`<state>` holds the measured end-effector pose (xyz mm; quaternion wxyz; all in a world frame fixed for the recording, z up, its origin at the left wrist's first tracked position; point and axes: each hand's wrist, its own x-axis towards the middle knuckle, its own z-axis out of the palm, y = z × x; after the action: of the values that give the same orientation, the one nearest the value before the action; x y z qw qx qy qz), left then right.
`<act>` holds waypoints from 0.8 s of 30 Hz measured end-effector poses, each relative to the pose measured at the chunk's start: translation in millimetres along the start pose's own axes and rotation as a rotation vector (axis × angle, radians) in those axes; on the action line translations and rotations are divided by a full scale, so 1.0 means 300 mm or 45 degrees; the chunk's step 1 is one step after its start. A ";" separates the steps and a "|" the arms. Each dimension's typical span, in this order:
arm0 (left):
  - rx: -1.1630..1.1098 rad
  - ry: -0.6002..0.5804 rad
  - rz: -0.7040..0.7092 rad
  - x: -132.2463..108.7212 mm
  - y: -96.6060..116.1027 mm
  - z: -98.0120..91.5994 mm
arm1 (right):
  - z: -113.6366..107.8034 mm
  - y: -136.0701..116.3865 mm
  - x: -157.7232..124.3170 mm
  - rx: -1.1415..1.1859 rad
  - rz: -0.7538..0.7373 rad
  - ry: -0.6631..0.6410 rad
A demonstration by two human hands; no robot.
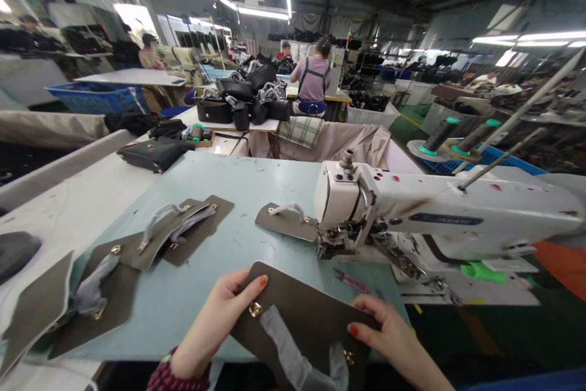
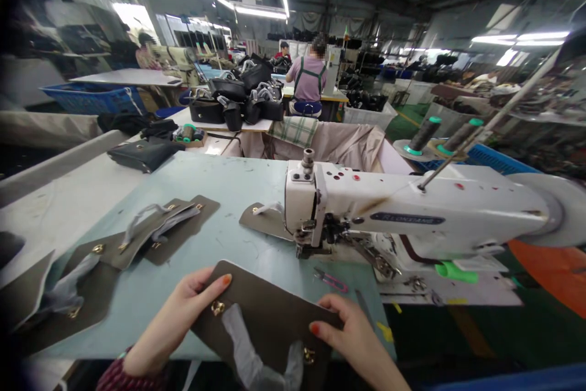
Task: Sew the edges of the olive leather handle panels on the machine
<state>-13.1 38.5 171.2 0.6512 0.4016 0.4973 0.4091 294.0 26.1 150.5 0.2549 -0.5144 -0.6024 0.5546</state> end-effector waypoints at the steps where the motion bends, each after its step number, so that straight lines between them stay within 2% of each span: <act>1: -0.055 0.076 -0.032 -0.001 -0.012 -0.010 | -0.006 0.007 -0.001 0.074 0.024 0.031; 6: -0.209 0.391 -0.220 -0.006 -0.058 -0.067 | 0.041 -0.039 -0.003 0.376 -0.019 0.156; 10: -0.229 0.513 -0.313 -0.013 -0.103 -0.103 | 0.091 -0.079 0.004 0.466 -0.105 0.110; 13: -0.204 0.582 -0.310 -0.020 -0.128 -0.121 | 0.102 -0.078 0.007 0.446 -0.143 0.088; 16: -0.220 0.599 -0.302 -0.026 -0.131 -0.127 | 0.100 -0.068 0.013 0.409 -0.166 0.140; 19: -0.252 0.546 -0.340 -0.028 -0.123 -0.127 | 0.097 -0.066 0.018 0.435 -0.192 0.220; 24: -0.249 0.414 -0.360 -0.008 -0.145 -0.103 | 0.135 -0.071 0.011 0.781 -0.095 0.157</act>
<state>-37.8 24.8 125.9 0.6492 0.1915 0.6049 0.4194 250.1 15.8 159.0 0.4544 -0.4238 -0.4087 0.6684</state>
